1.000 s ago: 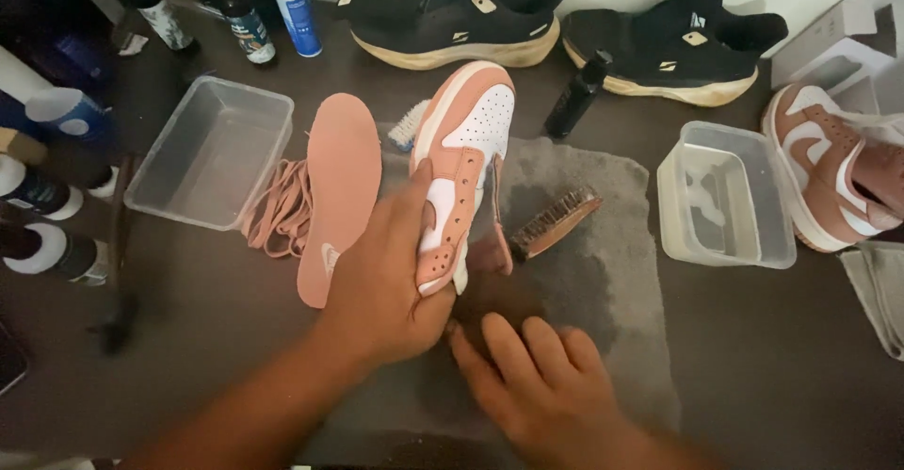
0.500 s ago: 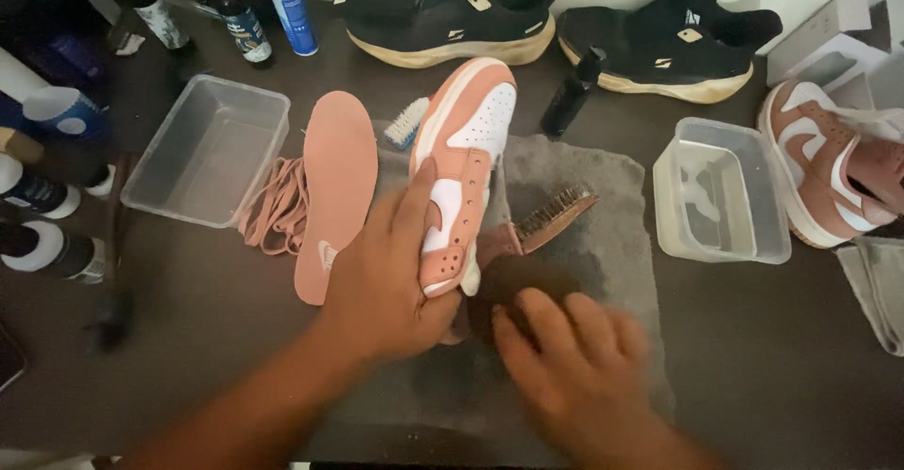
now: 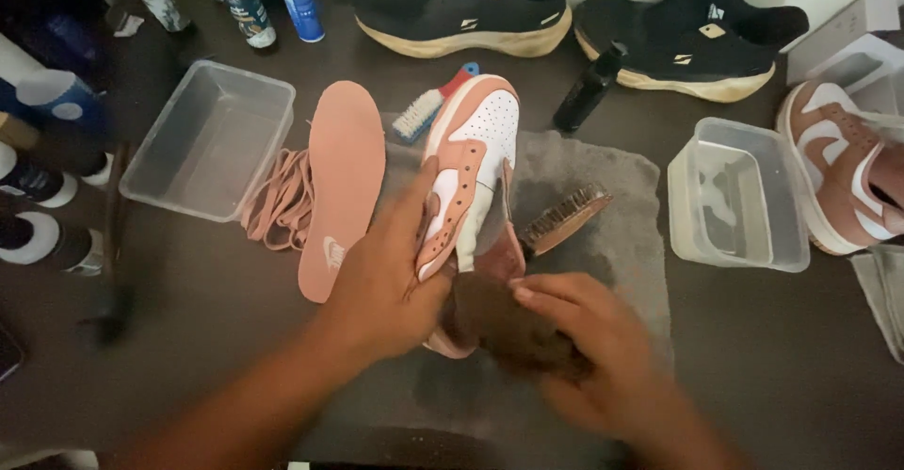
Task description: The person cleans a pink and white sneaker using a brush and a cloth. They scrub the upper and sides of the shoe, dip the brush into water, and wipe the surface with a cloth. The insole and laces are removed and placed on the table.
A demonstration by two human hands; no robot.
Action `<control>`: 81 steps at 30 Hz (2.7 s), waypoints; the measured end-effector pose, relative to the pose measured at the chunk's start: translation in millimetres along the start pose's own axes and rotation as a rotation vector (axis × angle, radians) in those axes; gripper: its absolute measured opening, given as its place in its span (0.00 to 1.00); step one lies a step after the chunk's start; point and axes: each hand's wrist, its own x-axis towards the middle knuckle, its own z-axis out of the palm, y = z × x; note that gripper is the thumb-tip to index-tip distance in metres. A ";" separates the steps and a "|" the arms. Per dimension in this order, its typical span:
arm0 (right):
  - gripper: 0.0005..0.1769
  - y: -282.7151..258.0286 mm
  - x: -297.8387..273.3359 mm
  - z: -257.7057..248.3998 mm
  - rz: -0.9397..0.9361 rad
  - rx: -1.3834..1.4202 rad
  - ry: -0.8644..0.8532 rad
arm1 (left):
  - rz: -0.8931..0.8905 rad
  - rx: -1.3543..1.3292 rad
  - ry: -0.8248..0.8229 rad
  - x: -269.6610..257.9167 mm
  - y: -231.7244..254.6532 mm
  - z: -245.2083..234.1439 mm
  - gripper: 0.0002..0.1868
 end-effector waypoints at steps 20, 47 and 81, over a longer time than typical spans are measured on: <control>0.15 -13.6 21.1 23.0 -0.190 -0.252 -0.081 | 0.076 0.013 0.063 -5.4 -0.4 5.4 0.41; 0.50 37.0 -33.2 28.8 -0.366 -0.407 0.221 | -0.362 -1.042 0.180 12.5 -74.0 37.9 0.21; 0.36 52.7 -46.9 26.7 0.130 -0.041 0.635 | -0.223 -1.599 -0.075 9.0 -91.6 34.1 0.18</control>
